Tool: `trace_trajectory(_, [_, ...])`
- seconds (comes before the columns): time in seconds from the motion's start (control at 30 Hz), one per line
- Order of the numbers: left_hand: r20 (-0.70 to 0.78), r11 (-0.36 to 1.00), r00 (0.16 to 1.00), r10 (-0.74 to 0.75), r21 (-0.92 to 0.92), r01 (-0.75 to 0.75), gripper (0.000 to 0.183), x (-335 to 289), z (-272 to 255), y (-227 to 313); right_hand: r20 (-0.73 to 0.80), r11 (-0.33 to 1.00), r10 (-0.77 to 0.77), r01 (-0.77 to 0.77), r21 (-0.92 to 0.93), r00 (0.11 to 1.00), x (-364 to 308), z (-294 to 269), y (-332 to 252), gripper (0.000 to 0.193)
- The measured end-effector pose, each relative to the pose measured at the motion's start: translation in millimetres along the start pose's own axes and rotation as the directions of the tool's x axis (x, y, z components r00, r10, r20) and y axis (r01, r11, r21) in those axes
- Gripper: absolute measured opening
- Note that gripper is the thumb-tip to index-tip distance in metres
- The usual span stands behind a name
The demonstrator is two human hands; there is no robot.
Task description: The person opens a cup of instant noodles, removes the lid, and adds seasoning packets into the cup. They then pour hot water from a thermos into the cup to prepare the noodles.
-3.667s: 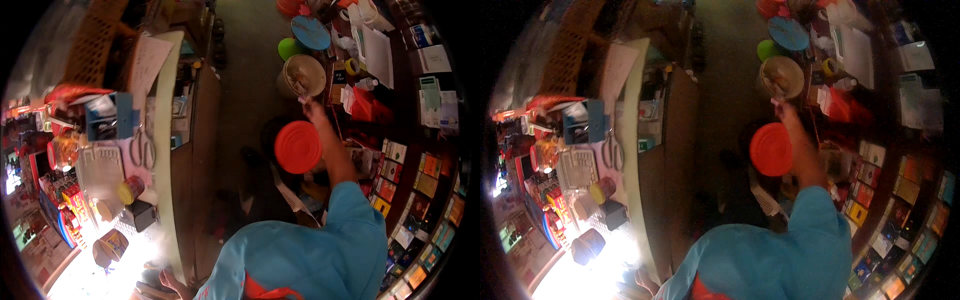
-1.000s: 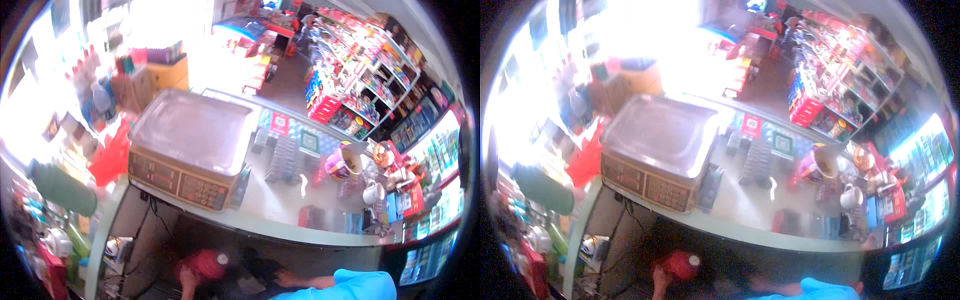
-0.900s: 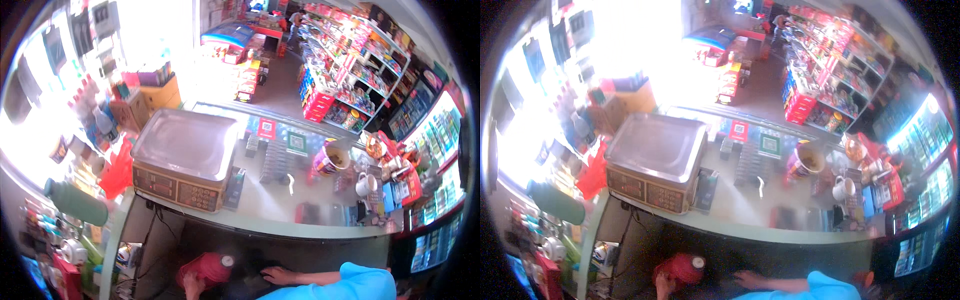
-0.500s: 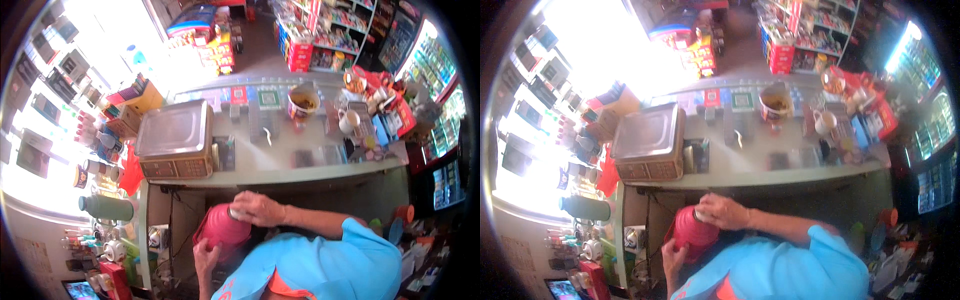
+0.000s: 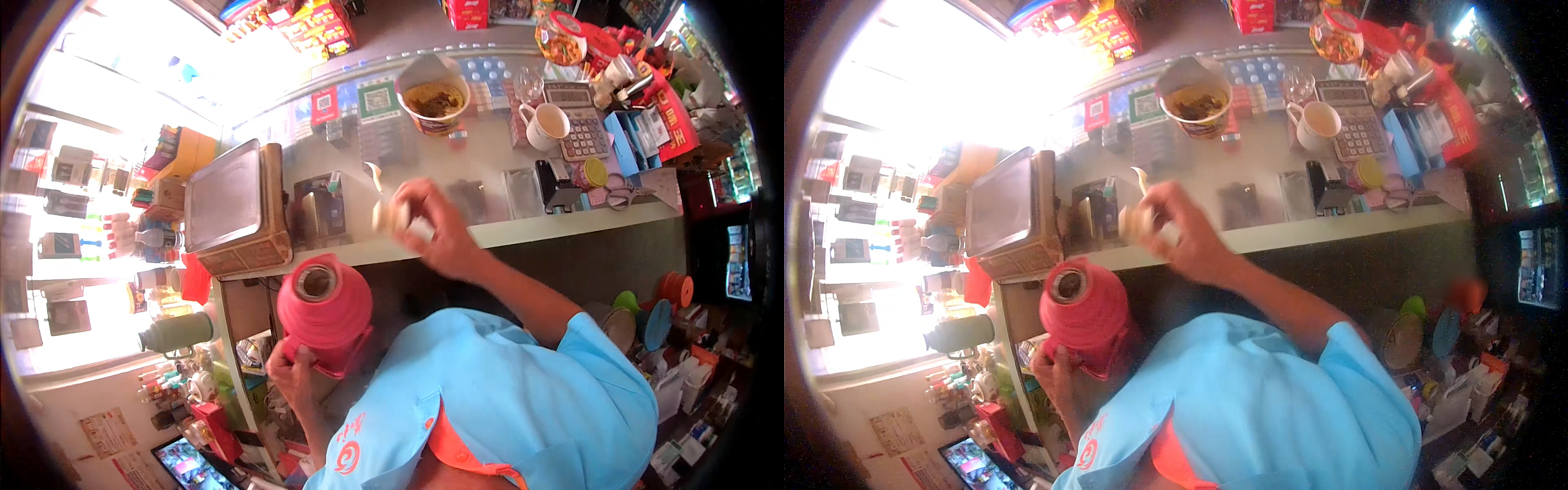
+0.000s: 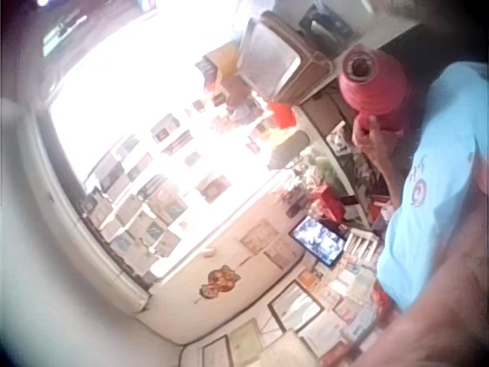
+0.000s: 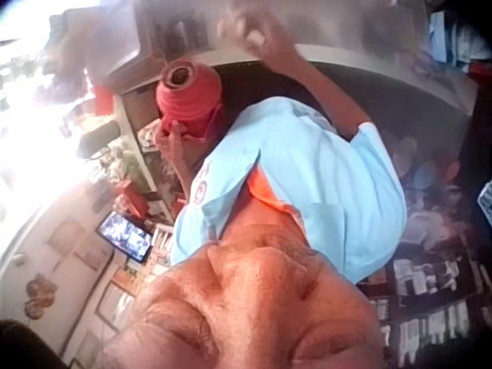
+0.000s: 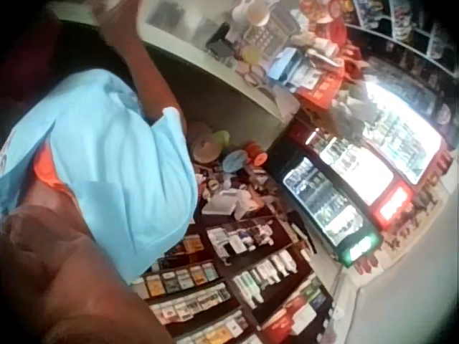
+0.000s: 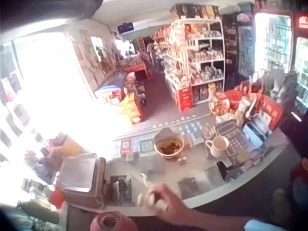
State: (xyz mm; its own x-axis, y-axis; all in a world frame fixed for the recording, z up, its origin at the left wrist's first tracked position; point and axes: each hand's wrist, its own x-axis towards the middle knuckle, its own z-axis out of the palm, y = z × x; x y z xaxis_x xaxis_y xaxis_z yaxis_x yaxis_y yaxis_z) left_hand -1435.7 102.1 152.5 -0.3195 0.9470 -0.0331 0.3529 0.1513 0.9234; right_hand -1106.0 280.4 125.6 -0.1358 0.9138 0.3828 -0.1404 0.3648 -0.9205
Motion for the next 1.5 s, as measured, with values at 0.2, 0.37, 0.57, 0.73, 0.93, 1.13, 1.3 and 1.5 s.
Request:
trace_trajectory(0.2, [-0.210, 0.986, 0.977, -0.038, -0.167, 0.003, 0.035, 8.6, 47.0, 52.7, -0.329, 0.912, 0.240, -0.328, -0.246, 0.913, -22.1, -144.5, 80.8, 0.045])
trace_trajectory(0.37, [-0.192, 0.988, 0.978, -0.082, -0.144, 0.054, 0.033, 18.7, 51.7, 62.5, -0.303, 0.763, 0.043, -0.227, -0.605, 0.952, -15.2, -181.4, 102.1, 0.041])
trace_trajectory(0.57, [-0.157, 0.991, 0.986, -0.059, -0.126, 0.040, 0.028, 34.0, 47.5, 54.0, -0.363, 0.607, -0.070, -0.249, -0.754, 0.929, -19.0, -178.5, 113.9, 0.048])
trace_trajectory(0.73, [-0.120, 0.987, 0.987, -0.102, -0.132, 0.086, 0.027, 47.6, 30.7, 46.3, -0.382, 0.511, -0.158, -0.255, -0.821, 0.911, -38.1, -147.3, 79.4, 0.055])
trace_trajectory(0.93, [-0.023, 0.987, 0.992, -0.122, -0.110, 0.119, 0.024, 66.7, 6.3, 27.4, -0.104, 0.421, 0.044, -0.112, -0.900, 0.994, -61.1, -110.9, 69.1, 0.047])
trace_trajectory(1.13, [0.009, 0.985, 0.993, -0.115, -0.126, 0.115, 0.020, 80.0, 3.8, 23.2, 0.003, 0.357, 0.180, -0.062, -0.932, 0.984, -97.8, -124.9, 54.2, 0.041])
trace_trajectory(1.3, [0.068, 0.998, 0.996, -0.061, -0.024, 0.063, 0.022, 84.5, -7.3, 8.1, -0.042, 0.208, 0.272, -0.102, -0.973, 0.961, -198.0, -152.9, -16.1, 0.028])
trace_trajectory(1.5, [0.040, 0.994, 0.997, -0.067, 0.094, 0.063, 0.024, 85.3, 3.0, 8.9, -0.203, 0.378, 0.264, -0.295, -0.878, 0.943, -169.6, -138.7, -7.2, 0.013])
